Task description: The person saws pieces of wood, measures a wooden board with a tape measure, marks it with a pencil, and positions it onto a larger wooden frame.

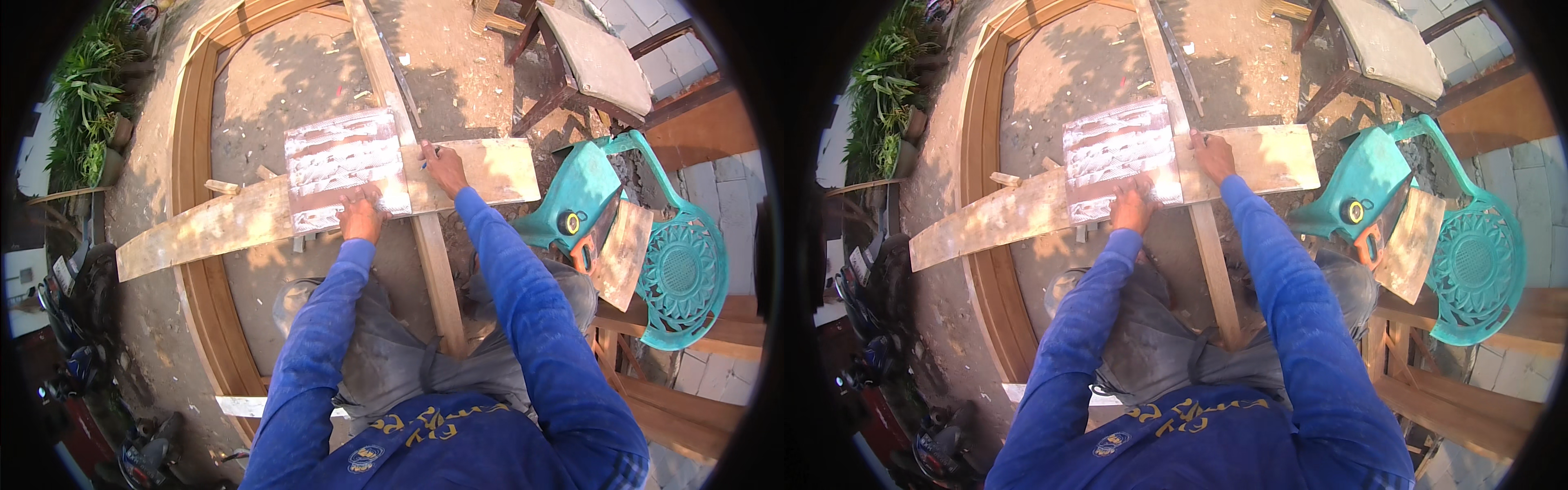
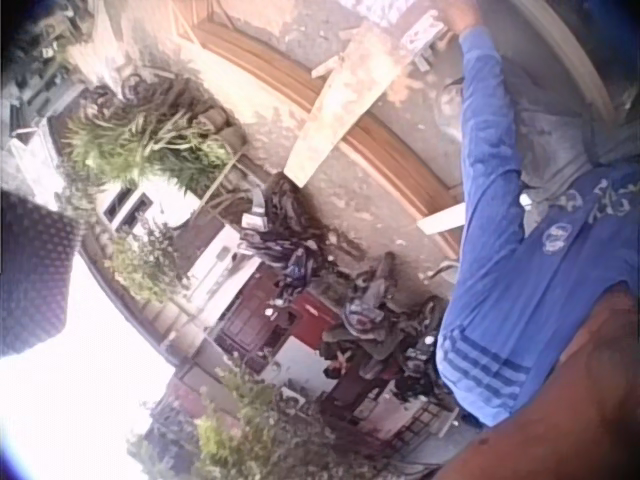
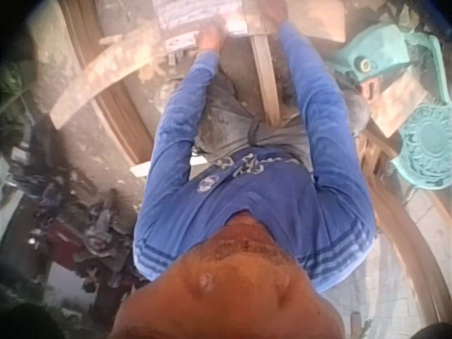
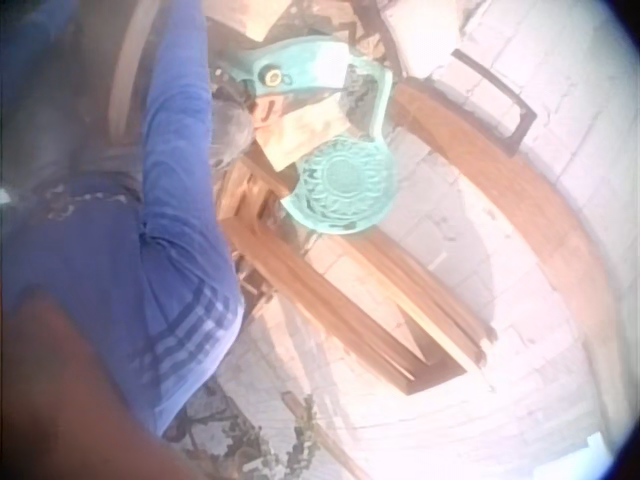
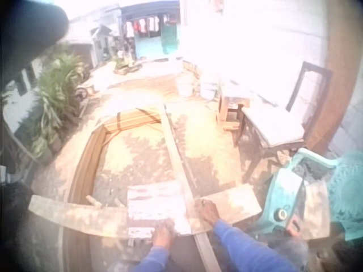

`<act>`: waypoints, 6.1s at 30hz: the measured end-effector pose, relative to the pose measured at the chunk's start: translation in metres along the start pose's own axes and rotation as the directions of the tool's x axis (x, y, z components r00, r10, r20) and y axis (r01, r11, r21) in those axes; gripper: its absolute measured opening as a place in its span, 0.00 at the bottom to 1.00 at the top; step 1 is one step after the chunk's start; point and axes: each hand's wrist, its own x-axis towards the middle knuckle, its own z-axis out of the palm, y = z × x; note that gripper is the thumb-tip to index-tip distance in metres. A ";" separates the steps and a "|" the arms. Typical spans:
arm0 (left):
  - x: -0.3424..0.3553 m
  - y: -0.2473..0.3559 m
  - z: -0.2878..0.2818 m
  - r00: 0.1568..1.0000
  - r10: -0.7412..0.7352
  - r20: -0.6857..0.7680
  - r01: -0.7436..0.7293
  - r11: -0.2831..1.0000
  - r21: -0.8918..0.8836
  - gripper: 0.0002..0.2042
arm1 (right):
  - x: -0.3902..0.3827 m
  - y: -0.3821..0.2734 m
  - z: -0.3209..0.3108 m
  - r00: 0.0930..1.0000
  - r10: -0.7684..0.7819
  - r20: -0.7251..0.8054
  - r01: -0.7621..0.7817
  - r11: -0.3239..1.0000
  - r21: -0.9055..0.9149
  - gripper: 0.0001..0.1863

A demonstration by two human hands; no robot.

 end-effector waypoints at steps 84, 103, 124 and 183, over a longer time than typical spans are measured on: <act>0.065 -0.180 -0.015 0.888 -0.446 0.109 0.298 0.379 -0.876 0.47 | -0.059 -0.015 0.054 0.960 0.147 0.238 -0.189 0.968 0.162 0.47; -0.089 0.216 -0.140 0.774 0.597 0.212 0.292 -0.039 -0.956 0.44 | -0.356 -0.075 -0.381 0.695 -0.453 -0.558 0.380 0.891 -0.249 0.16; -0.136 -0.041 -0.119 0.992 0.127 0.004 -0.092 0.736 -0.670 0.35 | -0.542 0.332 -0.369 0.908 0.343 -0.242 -0.420 0.748 -0.514 0.21; -0.130 -0.026 -0.024 0.879 -0.202 0.433 0.453 0.068 -0.889 0.45 | -0.153 0.293 -0.280 0.761 0.543 -0.355 -0.515 0.839 0.178 0.19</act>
